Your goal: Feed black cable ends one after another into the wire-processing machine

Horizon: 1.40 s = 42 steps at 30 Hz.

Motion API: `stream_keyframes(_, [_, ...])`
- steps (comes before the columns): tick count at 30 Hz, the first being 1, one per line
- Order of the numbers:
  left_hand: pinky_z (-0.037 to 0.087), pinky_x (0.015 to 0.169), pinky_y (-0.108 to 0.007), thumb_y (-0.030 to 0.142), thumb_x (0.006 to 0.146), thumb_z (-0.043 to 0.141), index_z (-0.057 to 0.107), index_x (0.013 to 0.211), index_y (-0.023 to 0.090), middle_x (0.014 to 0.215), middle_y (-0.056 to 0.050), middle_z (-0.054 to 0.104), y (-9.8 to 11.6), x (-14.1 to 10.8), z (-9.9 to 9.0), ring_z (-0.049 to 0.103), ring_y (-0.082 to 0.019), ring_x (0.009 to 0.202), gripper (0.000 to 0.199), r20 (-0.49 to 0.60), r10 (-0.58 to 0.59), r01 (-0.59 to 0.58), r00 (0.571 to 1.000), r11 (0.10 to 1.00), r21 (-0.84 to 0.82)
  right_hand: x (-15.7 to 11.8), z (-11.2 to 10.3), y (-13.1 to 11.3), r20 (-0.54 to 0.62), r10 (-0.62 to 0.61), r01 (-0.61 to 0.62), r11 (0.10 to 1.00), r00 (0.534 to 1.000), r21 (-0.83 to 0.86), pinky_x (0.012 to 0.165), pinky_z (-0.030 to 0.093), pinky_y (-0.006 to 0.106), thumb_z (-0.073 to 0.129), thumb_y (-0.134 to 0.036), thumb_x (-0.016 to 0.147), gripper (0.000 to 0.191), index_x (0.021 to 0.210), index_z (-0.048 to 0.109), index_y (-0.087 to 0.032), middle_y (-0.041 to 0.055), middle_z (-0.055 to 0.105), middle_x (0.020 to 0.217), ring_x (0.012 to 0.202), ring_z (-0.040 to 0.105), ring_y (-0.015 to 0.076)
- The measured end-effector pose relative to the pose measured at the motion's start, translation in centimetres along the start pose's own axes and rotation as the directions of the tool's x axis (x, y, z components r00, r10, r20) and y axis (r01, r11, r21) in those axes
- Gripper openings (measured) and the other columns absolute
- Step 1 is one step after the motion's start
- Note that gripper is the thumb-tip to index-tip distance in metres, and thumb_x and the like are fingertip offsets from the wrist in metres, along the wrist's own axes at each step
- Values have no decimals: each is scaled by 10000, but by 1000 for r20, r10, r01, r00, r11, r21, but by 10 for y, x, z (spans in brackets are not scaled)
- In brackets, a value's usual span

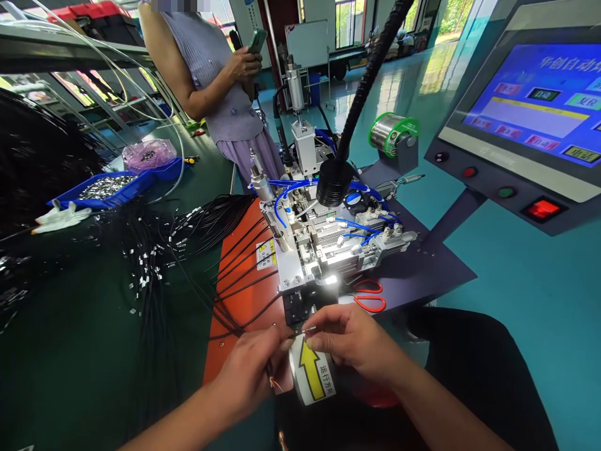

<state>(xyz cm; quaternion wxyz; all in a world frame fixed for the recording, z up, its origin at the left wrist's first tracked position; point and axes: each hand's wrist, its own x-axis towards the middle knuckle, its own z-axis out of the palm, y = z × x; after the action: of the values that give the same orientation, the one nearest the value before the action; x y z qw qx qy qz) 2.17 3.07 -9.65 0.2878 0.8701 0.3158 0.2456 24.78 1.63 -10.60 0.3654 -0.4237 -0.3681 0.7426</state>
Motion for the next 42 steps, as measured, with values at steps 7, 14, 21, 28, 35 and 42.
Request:
stream_keyframes(7, [288,531,-240,191,977,433,329,796,232,647,49,496,1,3,-3,424,-114,531,213,29,4,-3,1000,1000,-25,4,2,-6,-4,-131,129,981,991,-146,622,413,230,833,-310,761,159,805,763,-174,-4,662,741,674,556,108])
stream_keyframes(14, [315,573,-240,180,994,404,359,807,226,667,45,499,-2,1,-5,442,-116,563,198,118,-55,62,991,997,-50,5,11,-10,-44,-240,214,922,970,-323,647,413,255,770,-322,825,148,773,749,-184,-6,630,757,717,562,131])
stream_keyframes(21, [310,563,-234,153,907,509,387,804,221,656,48,521,-2,2,-5,446,-118,549,173,130,-34,39,991,998,-42,-11,-9,-29,19,-50,53,966,999,-254,609,407,215,758,-368,841,233,976,692,-190,-2,631,828,699,527,107])
stream_keyframes(28, [329,554,-229,108,845,532,492,896,200,665,42,565,-1,2,-6,477,-120,555,113,126,-21,25,992,999,-32,-10,-4,-40,51,-60,77,897,997,-435,544,337,214,636,-391,932,209,886,651,-187,-39,513,696,627,435,101])
stream_keyframes(35, [315,530,-237,98,817,568,479,858,202,641,54,500,-2,2,-4,426,-116,547,143,117,-19,19,993,1000,-2,-8,1,-38,51,-111,121,824,993,-554,549,323,232,568,-379,970,231,825,597,-201,-51,462,682,622,407,108])
stream_keyframes(42, [493,763,-264,79,926,477,515,1208,188,1031,-76,564,1,1,-11,564,-166,900,304,13,-46,46,999,998,-43,-5,4,-32,-13,-152,122,838,988,-532,532,304,232,536,-357,982,228,821,558,-197,-62,425,656,600,372,106])
